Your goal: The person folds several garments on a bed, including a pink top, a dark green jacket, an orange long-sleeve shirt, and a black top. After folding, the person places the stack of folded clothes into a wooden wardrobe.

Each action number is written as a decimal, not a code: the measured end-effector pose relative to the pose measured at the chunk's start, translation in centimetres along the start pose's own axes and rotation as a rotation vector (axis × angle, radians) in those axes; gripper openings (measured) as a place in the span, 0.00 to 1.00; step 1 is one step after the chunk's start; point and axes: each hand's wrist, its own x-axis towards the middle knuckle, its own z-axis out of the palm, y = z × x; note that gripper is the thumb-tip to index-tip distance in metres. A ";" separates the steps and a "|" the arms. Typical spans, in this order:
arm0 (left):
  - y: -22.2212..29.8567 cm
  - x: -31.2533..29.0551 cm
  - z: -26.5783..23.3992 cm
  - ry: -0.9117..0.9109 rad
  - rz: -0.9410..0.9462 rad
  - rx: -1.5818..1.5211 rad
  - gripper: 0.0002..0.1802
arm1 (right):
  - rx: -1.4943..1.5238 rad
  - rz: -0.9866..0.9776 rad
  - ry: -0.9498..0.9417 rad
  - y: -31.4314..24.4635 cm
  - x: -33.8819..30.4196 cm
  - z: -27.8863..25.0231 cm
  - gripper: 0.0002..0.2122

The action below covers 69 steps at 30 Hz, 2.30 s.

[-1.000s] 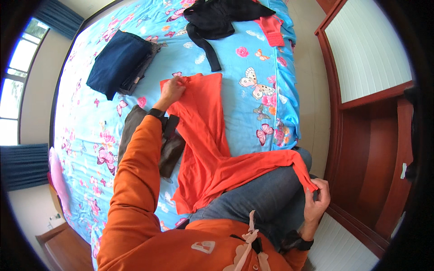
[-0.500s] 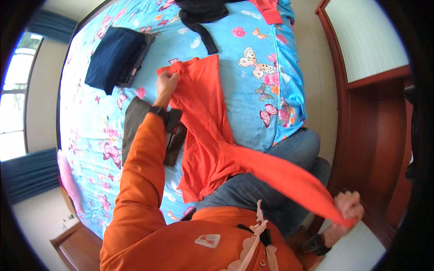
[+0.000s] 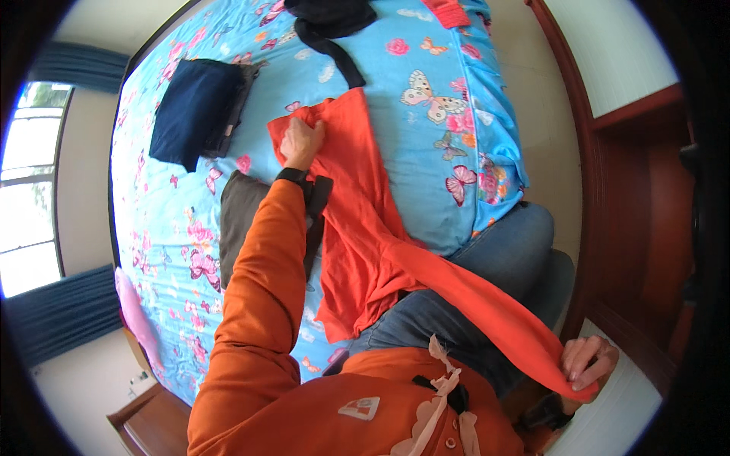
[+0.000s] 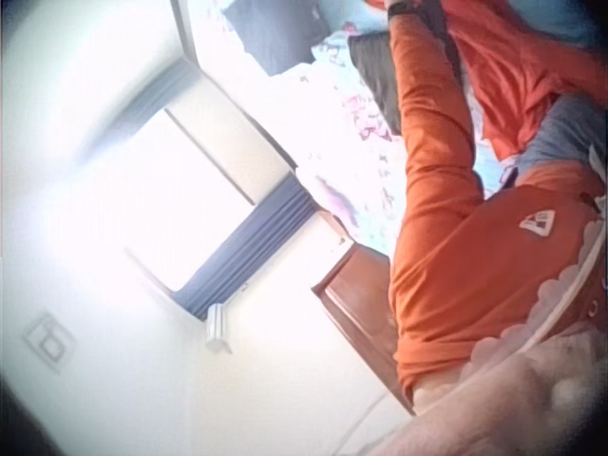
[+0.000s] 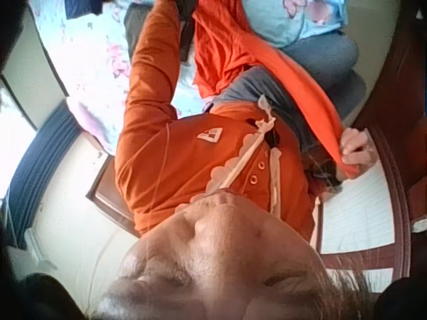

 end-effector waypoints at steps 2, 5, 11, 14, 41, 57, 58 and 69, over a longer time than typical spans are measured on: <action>-0.6 1.3 0.1 -0.040 -0.036 -0.001 0.28 | -0.083 -0.036 0.012 0.4 -0.9 0.5 0.11; -3.3 1.7 -2.7 -0.197 -0.082 -0.464 0.17 | -0.099 -0.095 0.153 1.1 -2.1 1.3 0.11; -13.8 -7.5 -11.4 0.194 0.059 -1.034 0.12 | -0.067 -0.087 0.201 1.7 -1.1 1.5 0.07; -19.0 -10.4 -13.3 0.244 -0.041 -0.948 0.12 | -0.046 -0.057 0.051 1.7 -0.1 0.7 0.07; -3.4 5.6 -4.3 -0.160 0.405 -0.266 0.13 | -0.112 -0.035 -0.018 1.0 -0.8 1.9 0.16; 1.5 5.5 -1.3 -0.502 0.332 -0.599 0.16 | -0.122 -0.049 -0.028 1.4 0.0 1.7 0.15; 1.3 5.7 -1.4 -0.525 0.390 -0.559 0.16 | -0.132 -0.044 -0.021 1.1 -0.1 1.6 0.15; 2.5 4.8 -1.8 -0.810 0.372 -0.510 0.18 | -0.118 -0.046 0.082 1.4 -0.1 1.9 0.11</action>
